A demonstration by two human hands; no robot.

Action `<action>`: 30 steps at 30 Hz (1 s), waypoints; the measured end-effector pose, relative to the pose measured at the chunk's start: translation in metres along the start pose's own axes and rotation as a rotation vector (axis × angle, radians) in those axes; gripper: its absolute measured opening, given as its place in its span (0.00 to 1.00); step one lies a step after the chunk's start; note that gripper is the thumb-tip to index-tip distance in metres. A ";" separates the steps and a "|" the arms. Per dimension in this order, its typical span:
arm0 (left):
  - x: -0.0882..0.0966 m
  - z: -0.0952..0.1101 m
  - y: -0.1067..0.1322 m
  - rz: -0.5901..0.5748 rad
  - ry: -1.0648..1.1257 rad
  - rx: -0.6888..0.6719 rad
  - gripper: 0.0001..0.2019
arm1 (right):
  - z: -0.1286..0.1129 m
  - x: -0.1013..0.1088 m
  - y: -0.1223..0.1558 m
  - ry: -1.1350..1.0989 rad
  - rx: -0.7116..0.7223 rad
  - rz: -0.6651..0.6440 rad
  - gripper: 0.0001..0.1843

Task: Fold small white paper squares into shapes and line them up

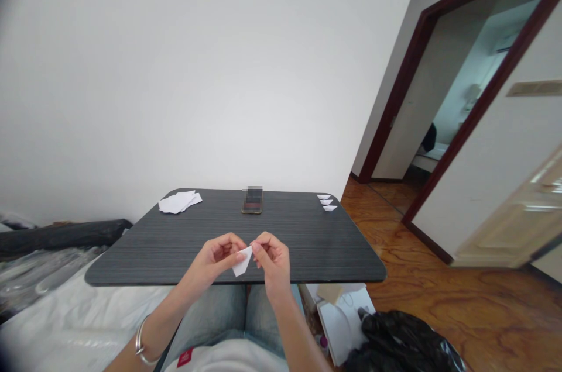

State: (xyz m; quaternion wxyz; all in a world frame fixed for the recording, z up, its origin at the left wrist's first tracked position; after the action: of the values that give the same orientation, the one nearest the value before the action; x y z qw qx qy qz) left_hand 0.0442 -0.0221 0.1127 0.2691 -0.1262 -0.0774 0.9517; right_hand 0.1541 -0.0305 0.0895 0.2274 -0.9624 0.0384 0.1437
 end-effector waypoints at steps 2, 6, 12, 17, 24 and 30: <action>0.002 0.000 0.000 0.023 -0.022 -0.012 0.10 | 0.002 0.001 0.001 -0.011 -0.005 0.015 0.07; 0.005 0.001 0.001 0.046 -0.061 -0.018 0.11 | 0.002 0.001 0.003 0.013 0.018 0.000 0.06; 0.007 0.000 0.001 0.049 -0.077 -0.022 0.11 | -0.005 0.001 0.004 0.090 0.059 -0.016 0.05; 0.009 -0.001 0.000 0.067 -0.109 -0.036 0.10 | -0.012 0.002 0.003 0.202 0.107 0.013 0.05; 0.015 0.005 0.004 0.161 -0.176 -0.164 0.09 | -0.012 0.004 0.005 0.232 0.092 0.070 0.05; 0.013 -0.002 0.004 0.093 -0.177 -0.131 0.12 | -0.010 0.006 0.008 0.225 0.087 0.158 0.05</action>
State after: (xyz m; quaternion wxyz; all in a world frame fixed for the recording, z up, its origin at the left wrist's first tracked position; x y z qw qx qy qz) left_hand 0.0322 -0.0178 0.1070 0.2077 -0.0625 -0.1571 0.9635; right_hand 0.1617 -0.0420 0.0929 0.2514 -0.9556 0.1454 0.0505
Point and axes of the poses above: each hand's wrist, its own y-axis away from the middle knuckle, its own x-axis out of the back of the hand, z = x × y, the point moved 6 cm from there along -y, towards the middle knuckle, and after that the axes turned 9 degrees about y, right-handed, at the moved point
